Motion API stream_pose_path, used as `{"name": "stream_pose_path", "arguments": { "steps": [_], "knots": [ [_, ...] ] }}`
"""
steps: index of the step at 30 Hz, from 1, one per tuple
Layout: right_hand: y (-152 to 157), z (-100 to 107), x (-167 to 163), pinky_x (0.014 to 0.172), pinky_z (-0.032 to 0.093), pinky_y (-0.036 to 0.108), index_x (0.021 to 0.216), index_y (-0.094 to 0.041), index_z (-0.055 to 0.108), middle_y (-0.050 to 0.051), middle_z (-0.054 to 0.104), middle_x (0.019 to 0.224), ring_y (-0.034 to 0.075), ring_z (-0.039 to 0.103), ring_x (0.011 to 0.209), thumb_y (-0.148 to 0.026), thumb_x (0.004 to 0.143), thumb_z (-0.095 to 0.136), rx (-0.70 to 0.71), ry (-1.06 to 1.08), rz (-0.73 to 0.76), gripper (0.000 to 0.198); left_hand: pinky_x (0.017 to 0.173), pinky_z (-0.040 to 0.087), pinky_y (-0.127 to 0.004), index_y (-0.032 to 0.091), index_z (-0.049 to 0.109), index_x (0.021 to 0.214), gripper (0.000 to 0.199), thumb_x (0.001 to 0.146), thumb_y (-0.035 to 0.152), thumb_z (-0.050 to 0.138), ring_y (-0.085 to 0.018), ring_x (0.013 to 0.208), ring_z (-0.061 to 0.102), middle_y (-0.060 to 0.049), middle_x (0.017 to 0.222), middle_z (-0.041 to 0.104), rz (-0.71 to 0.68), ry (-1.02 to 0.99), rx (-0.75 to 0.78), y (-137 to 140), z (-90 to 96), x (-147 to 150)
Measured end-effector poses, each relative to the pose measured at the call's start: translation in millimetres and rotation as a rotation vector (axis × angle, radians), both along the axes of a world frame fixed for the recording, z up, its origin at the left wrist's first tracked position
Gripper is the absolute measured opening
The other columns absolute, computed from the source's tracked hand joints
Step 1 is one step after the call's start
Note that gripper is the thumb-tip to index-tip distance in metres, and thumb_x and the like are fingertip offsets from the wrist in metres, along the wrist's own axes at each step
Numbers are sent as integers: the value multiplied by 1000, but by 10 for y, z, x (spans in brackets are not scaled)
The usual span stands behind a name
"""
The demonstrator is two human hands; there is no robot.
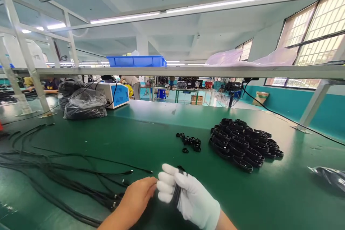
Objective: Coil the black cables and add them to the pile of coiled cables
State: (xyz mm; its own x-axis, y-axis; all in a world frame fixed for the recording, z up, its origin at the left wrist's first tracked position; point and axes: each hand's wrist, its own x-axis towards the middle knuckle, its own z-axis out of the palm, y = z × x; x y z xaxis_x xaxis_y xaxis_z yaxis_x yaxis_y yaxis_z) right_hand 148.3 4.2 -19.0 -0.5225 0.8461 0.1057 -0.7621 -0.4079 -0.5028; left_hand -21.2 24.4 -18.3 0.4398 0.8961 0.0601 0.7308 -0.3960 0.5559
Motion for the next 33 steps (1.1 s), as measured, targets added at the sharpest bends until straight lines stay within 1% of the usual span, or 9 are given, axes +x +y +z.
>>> {"name": "stream_pose_path", "arguments": {
  "steps": [4,7,12,15,18,21,26,30,33],
  "knots": [
    [93,-13,105,89,39,40,106,-15,58,10,62,106,23,59,97,-31,64,76,-115,-113,-241,48,70,39,-31,21,61,84,32,90,17,30,-21,77,62,-4,81,67,61,302,176,-137,0,84],
    [115,-52,146,95,38,42,111,-14,55,14,59,116,26,58,103,-33,63,77,-175,-198,-302,57,65,38,-30,20,59,76,31,88,10,32,-19,69,62,-3,74,66,20,460,319,-273,-30,232],
    [89,-85,110,89,42,40,107,-13,56,12,64,104,23,62,93,-32,62,78,-153,-369,-315,53,59,34,-29,19,57,68,25,82,4,42,-16,61,58,-2,68,63,-97,491,504,-338,-65,344],
    [58,-94,49,76,44,33,92,-13,62,5,65,79,18,61,76,-28,63,77,-74,-451,-226,37,61,34,-29,19,58,73,11,82,15,54,-17,65,58,-2,71,63,-233,458,572,-245,101,294],
    [9,-72,-2,66,41,30,72,-12,61,2,58,64,15,55,65,-29,63,77,-9,-435,-84,25,64,34,-29,19,58,73,17,74,33,68,-17,69,57,0,72,63,-355,438,499,-107,386,203],
    [-55,-38,-27,65,39,29,75,-10,60,2,55,67,13,53,66,-34,65,75,25,-352,114,30,66,35,-26,20,59,71,21,68,36,73,-15,69,56,4,70,63,-403,337,299,26,583,121],
    [-136,-78,-83,67,40,32,87,-8,59,3,53,72,15,57,68,-33,59,78,-25,-308,345,42,55,37,-19,21,62,70,9,66,22,70,-11,65,56,7,69,62,-455,184,25,209,568,43],
    [-130,-172,-138,64,43,37,79,-5,60,9,60,68,21,62,64,-26,57,74,-101,-449,277,34,74,42,-22,21,65,71,7,69,24,71,-14,82,58,4,83,64,-425,150,82,220,551,-10],
    [-84,-213,-137,59,44,39,79,-3,63,11,63,64,23,62,57,-29,59,67,-128,-459,212,33,88,36,-32,21,66,85,17,85,15,50,-18,98,51,-3,102,61,-241,64,354,101,524,-49]
  ]
}}
